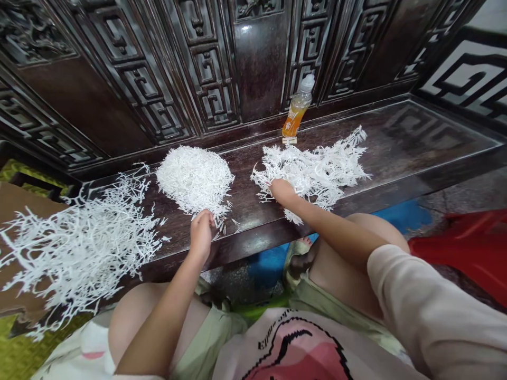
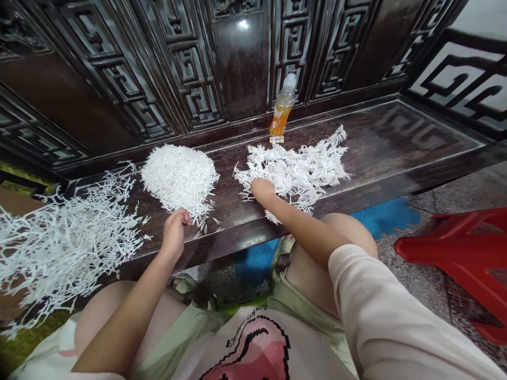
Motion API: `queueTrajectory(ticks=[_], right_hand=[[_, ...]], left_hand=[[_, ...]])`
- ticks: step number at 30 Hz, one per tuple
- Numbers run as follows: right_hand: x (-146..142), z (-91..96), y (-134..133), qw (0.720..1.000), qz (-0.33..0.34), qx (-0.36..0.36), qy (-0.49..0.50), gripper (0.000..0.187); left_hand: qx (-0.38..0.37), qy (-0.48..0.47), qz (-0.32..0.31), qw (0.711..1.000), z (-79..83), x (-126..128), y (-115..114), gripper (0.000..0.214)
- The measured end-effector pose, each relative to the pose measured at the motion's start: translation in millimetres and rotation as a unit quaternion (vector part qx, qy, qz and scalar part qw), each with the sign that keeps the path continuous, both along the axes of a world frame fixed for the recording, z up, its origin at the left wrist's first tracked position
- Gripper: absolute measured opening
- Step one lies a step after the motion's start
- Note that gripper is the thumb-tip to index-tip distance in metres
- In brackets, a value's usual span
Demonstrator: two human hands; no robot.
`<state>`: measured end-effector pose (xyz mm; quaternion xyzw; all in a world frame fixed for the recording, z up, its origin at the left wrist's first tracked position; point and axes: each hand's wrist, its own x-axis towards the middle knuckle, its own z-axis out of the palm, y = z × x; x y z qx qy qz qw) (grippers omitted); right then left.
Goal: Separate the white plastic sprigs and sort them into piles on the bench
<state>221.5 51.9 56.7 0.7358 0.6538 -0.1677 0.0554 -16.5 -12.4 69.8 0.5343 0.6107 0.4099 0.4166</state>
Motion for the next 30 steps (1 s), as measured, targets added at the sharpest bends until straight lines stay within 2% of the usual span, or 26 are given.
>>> queueTrajectory(ticks=[3,7,8,10,13,16,19,25,30], right_hand=[[-8,0.1,-5,0.999,-0.004,0.040,0.029,0.043],[-41,6.4,-16,0.994,0.048,0.061,0.082,0.049],[-47,8.8,-18,0.992,0.052,0.067,0.089,0.051],[-53,12.9,-21,0.991,0.053,0.074,0.095,0.053],[-52,13.7,-25,0.991,0.061,0.069,0.100,0.054],[-52,9.9,-31,0.989,0.074,0.051,0.115,0.055],[-55,7.7,-34,0.985,0.101,0.049,0.133,0.056],[-58,10.8,-34,0.979,0.126,0.055,0.149,0.057],[-56,6.8,-34,0.980,0.133,0.059,0.139,0.051]], left_hand=[[-0.038,0.012,0.021,0.999,-4.8,-10,14,0.016],[-0.031,0.125,0.035,0.991,-26.5,0,22,0.025],[-0.022,0.147,0.024,0.989,-31.1,3,22,0.025],[-0.014,0.157,-0.041,0.987,-36.2,9,18,0.027],[0.004,0.174,-0.127,0.976,-34.4,15,12,0.032],[0.019,0.179,-0.169,0.969,-29.0,18,7,0.034],[0.001,0.149,-0.216,0.965,-26.4,21,5,0.034],[-0.001,0.119,-0.241,0.963,-25.2,25,3,0.026],[-0.046,0.060,-0.244,0.967,-23.2,27,3,0.023]])
